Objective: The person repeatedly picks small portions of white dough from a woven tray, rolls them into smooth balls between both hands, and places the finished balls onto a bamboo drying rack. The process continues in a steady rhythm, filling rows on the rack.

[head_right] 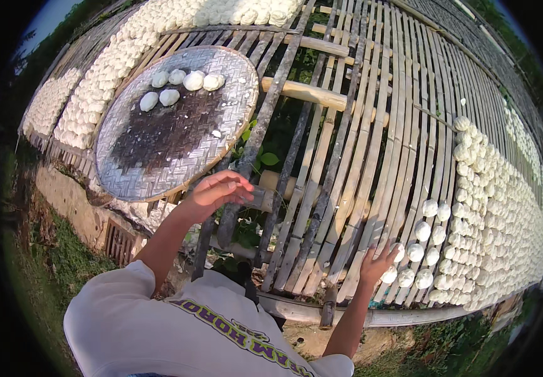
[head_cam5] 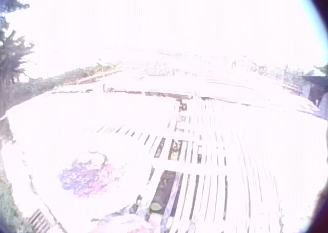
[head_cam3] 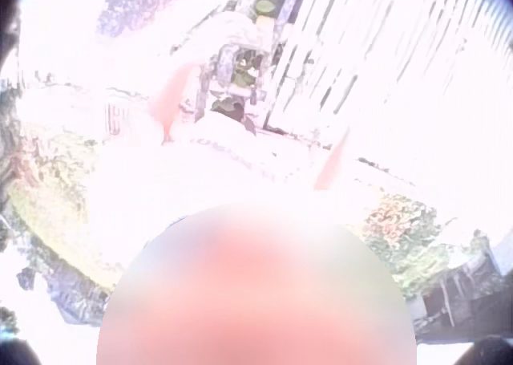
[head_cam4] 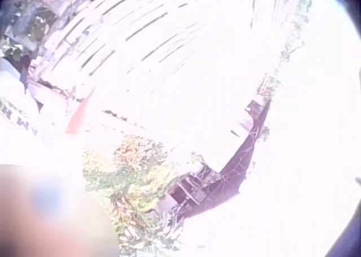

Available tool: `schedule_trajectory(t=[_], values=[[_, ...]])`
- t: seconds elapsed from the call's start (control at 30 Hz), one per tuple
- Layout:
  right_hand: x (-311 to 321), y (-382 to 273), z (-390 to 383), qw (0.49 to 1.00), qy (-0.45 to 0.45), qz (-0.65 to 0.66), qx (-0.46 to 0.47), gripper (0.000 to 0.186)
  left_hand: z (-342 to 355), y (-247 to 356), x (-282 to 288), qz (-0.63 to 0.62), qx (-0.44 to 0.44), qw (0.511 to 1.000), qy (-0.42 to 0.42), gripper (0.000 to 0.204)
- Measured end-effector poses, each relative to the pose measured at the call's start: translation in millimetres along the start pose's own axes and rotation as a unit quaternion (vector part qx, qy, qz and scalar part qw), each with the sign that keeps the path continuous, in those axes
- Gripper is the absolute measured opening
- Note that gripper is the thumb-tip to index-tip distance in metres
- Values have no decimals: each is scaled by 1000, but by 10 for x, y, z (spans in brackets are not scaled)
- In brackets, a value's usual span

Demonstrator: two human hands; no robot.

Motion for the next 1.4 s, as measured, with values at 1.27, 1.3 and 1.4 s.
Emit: schedule_trajectory(t=[1.27, 1.3, 1.4], values=[[360, -4076, -1090, 336, -358, 805, -333, 67, -144, 1041, -314, 265, -389, 847, -248, 71], [430, -4060, -1071, 350, -352, 802, -332, 65, -243, 978, -514, 303, -432, 832, -167, 80], [628, -3731, -1119, 480, -87, 786, -379, 57, -421, 518, -863, 30, -177, 982, -55, 82]])
Point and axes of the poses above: each hand's wrist, its own z-axis towards the middle knuckle, its own x-axis out of the back of the hand, y = z × x, the point moved 5 cm from there along z, towards the middle knuckle, and after that the axes turned 5 degrees about y, right-handed, at the moved point
